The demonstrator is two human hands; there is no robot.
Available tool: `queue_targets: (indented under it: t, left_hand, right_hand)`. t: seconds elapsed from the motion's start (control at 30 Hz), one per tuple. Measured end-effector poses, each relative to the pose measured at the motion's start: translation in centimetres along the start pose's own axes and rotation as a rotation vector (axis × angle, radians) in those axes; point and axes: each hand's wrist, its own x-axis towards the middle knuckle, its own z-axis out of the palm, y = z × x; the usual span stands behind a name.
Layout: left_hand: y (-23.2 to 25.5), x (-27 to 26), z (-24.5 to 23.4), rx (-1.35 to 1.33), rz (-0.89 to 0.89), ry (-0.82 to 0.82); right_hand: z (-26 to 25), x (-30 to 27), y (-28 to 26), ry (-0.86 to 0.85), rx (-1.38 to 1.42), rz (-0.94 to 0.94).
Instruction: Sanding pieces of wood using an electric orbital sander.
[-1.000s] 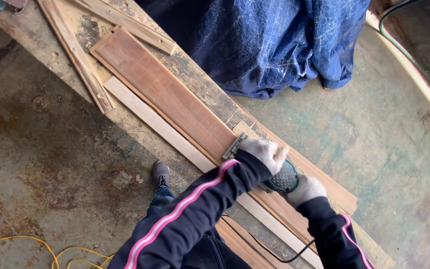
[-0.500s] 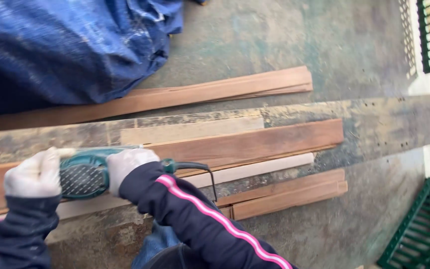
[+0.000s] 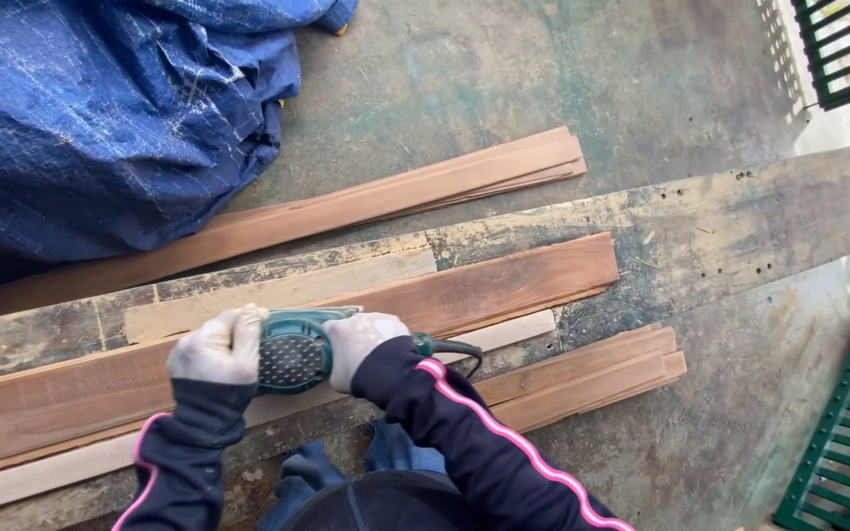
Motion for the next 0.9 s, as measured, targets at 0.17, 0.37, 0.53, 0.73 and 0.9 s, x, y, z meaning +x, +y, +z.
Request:
queue_targets:
  t: [0.17, 0.37, 0.53, 0.73, 0.9]
  left_hand:
    - [7.2, 1.1, 7.6, 0.025, 0.001, -0.064]
    - [13.7, 1.6, 16.8, -0.105, 0.124, -0.119]
    - [18.9, 1.2, 22.5, -0.09, 0.107, -0.198]
    - [18.6, 0.1, 21.0, -0.072, 0.129, -0.153]
    - [15.7, -2.1, 17.7, -0.13, 0.089, -0.066]
  right_hand:
    - [-2.5, -2.0, 8.6, -0.067, -0.061, 0.131]
    - [-4.9, -4.4, 18.2, -0.012, -0.063, 0.229]
    - [-5.9, -6.0, 25.3, 0.011, -0.183, 0.337]
    - [-5.2, -6.2, 26.0, 0.064, -0.155, 0.275]
    - [-3.6, -5.7, 22.5, 0.007, -0.198, 0.208]
